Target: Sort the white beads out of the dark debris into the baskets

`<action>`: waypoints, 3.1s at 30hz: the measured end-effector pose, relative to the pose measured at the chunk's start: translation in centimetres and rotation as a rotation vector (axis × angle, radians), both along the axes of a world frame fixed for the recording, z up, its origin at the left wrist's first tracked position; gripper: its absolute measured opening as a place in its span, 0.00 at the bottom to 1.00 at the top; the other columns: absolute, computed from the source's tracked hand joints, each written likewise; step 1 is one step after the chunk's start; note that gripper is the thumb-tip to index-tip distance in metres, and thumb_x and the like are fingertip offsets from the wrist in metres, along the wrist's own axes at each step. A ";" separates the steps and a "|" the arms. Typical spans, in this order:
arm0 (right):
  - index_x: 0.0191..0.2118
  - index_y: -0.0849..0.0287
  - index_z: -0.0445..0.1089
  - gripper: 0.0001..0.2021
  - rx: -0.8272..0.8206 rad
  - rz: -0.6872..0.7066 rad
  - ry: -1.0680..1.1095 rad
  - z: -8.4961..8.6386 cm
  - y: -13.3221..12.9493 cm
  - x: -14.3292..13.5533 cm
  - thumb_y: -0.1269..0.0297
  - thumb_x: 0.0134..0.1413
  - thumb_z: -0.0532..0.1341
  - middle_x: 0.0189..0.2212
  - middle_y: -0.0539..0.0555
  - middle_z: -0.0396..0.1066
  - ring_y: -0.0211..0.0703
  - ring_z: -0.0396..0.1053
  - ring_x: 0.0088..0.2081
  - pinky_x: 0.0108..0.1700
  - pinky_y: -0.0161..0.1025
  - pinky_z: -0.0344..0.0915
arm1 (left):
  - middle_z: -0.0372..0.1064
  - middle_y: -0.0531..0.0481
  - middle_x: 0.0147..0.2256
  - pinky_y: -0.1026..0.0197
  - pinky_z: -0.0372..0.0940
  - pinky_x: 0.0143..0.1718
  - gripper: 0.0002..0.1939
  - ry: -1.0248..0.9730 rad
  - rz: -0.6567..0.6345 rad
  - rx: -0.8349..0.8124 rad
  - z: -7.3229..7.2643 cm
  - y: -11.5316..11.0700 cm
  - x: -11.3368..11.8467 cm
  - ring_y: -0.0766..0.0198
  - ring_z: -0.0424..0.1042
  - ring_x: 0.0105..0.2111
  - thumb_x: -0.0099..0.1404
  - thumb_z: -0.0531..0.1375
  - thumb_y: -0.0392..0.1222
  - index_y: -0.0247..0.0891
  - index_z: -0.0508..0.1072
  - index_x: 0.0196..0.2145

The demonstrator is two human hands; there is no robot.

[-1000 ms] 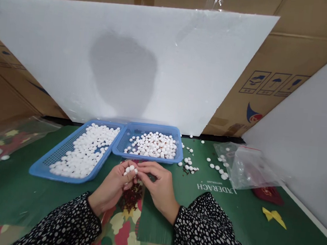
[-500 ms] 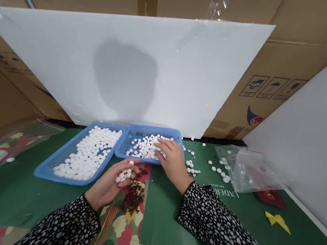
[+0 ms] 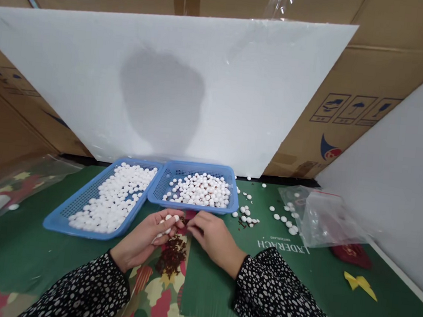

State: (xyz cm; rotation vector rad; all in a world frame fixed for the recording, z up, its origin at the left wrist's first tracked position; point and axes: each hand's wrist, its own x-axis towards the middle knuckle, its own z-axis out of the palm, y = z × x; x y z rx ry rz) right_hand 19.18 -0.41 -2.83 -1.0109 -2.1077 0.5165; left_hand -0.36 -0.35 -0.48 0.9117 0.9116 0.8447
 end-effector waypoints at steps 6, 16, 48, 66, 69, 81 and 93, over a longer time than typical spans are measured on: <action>0.36 0.57 0.73 0.03 0.098 -0.139 0.314 0.9 -0.6 -1.1 0.70 0.58 0.61 0.32 0.52 0.75 0.42 0.73 0.34 0.38 0.40 0.70 | 0.69 0.49 0.30 0.72 0.41 0.17 0.13 -0.012 -0.091 0.057 -0.6 -0.3 0.4 0.75 0.54 0.22 0.60 0.65 0.46 0.35 0.68 0.34; 0.42 0.55 0.73 0.08 0.109 -0.034 0.322 0.5 -1.1 -1.8 0.72 0.59 0.60 0.36 0.52 0.76 0.41 0.74 0.38 0.41 0.40 0.72 | 0.65 0.54 0.24 0.72 0.42 0.16 0.13 -0.021 -0.028 0.090 -0.7 -0.7 0.7 0.75 0.54 0.19 0.59 0.65 0.46 0.35 0.65 0.30; 0.43 0.58 0.71 0.09 0.093 -0.054 -0.292 -1.8 0.2 -1.2 0.72 0.63 0.55 0.37 0.55 0.70 0.43 0.70 0.34 0.37 0.39 0.68 | 0.63 0.54 0.24 0.73 0.41 0.13 0.12 0.007 0.099 -0.064 0.1 0.1 -0.3 0.74 0.57 0.18 0.63 0.59 0.46 0.36 0.68 0.40; 0.36 0.57 0.69 0.03 -0.290 -0.040 0.405 0.0 -0.7 -1.8 0.66 0.60 0.60 0.30 0.50 0.73 0.40 0.71 0.32 0.36 0.38 0.68 | 0.67 0.51 0.29 0.72 0.43 0.16 0.13 -0.003 0.012 0.037 -0.4 0.3 -0.3 0.75 0.53 0.20 0.59 0.64 0.46 0.34 0.69 0.35; 0.35 0.59 0.71 0.03 -0.423 0.005 0.545 0.0 -0.5 -2.1 0.65 0.57 0.62 0.30 0.50 0.75 0.39 0.72 0.32 0.36 0.38 0.69 | 0.66 0.52 0.27 0.72 0.42 0.16 0.13 0.007 0.016 0.046 -0.3 0.2 -0.2 0.76 0.53 0.20 0.59 0.65 0.47 0.34 0.69 0.32; 0.32 0.59 0.69 0.03 -0.406 -0.027 0.520 0.2 -0.7 -2.6 0.65 0.55 0.61 0.29 0.50 0.72 0.38 0.69 0.30 0.34 0.37 0.67 | 0.63 0.55 0.23 0.71 0.40 0.16 0.14 0.044 0.034 0.083 -0.5 0.2 0.0 0.75 0.52 0.19 0.55 0.67 0.47 0.34 0.70 0.29; 0.32 0.59 0.69 0.03 -0.437 0.012 0.514 0.2 -0.5 -2.3 0.66 0.56 0.61 0.30 0.50 0.71 0.38 0.68 0.31 0.36 0.36 0.65 | 0.58 0.57 0.21 0.70 0.41 0.18 0.12 0.174 0.064 0.198 -0.7 0.0 0.1 0.76 0.47 0.18 0.55 0.67 0.46 0.34 0.73 0.29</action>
